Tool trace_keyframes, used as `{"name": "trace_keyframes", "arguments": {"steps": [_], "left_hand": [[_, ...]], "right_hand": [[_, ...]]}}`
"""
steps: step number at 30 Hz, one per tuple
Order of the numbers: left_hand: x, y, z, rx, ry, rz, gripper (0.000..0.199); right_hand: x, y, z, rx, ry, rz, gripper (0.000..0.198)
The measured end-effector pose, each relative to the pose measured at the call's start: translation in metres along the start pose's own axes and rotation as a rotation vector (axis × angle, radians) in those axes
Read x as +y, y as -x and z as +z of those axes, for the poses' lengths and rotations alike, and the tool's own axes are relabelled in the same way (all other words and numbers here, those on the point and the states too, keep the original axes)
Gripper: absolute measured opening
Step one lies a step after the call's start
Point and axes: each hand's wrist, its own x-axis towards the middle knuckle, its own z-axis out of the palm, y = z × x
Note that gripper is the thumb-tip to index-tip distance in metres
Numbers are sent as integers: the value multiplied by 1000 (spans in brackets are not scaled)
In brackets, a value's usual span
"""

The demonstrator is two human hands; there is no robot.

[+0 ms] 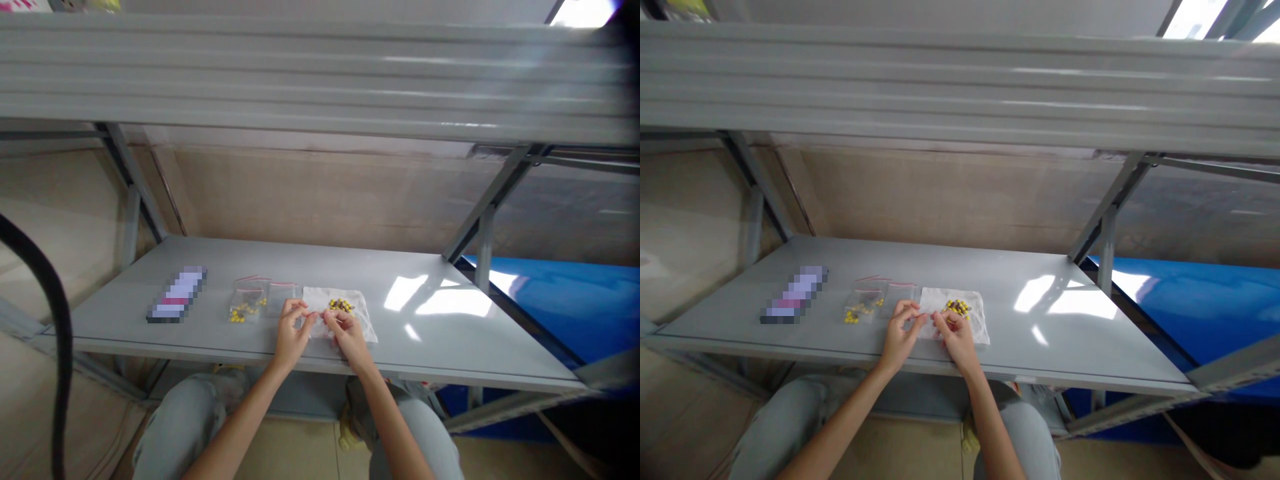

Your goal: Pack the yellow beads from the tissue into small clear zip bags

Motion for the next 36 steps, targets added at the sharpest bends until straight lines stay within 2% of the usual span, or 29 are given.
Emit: {"name": "trace_keyframes", "arguments": {"steps": [7, 19, 23, 27, 33, 36], "left_hand": [[2, 0, 0, 25, 5, -8, 27], [4, 0, -5, -42, 46, -95, 41], [3, 1, -6, -75, 14, -65, 42], [2, 1, -5, -93, 33, -94, 42], [5, 0, -4, -136, 76, -85, 28], [4, 0, -5, -183, 120, -82, 29]], "right_hand": [[3, -1, 3, 97, -37, -18, 47], [8, -9, 5, 49, 44, -53, 48], [5, -8, 7, 62, 10, -114, 46], [3, -7, 6, 69, -5, -164, 46], [0, -4, 5, 62, -66, -23, 45], [0, -3, 5, 24, -36, -49, 44]]}}
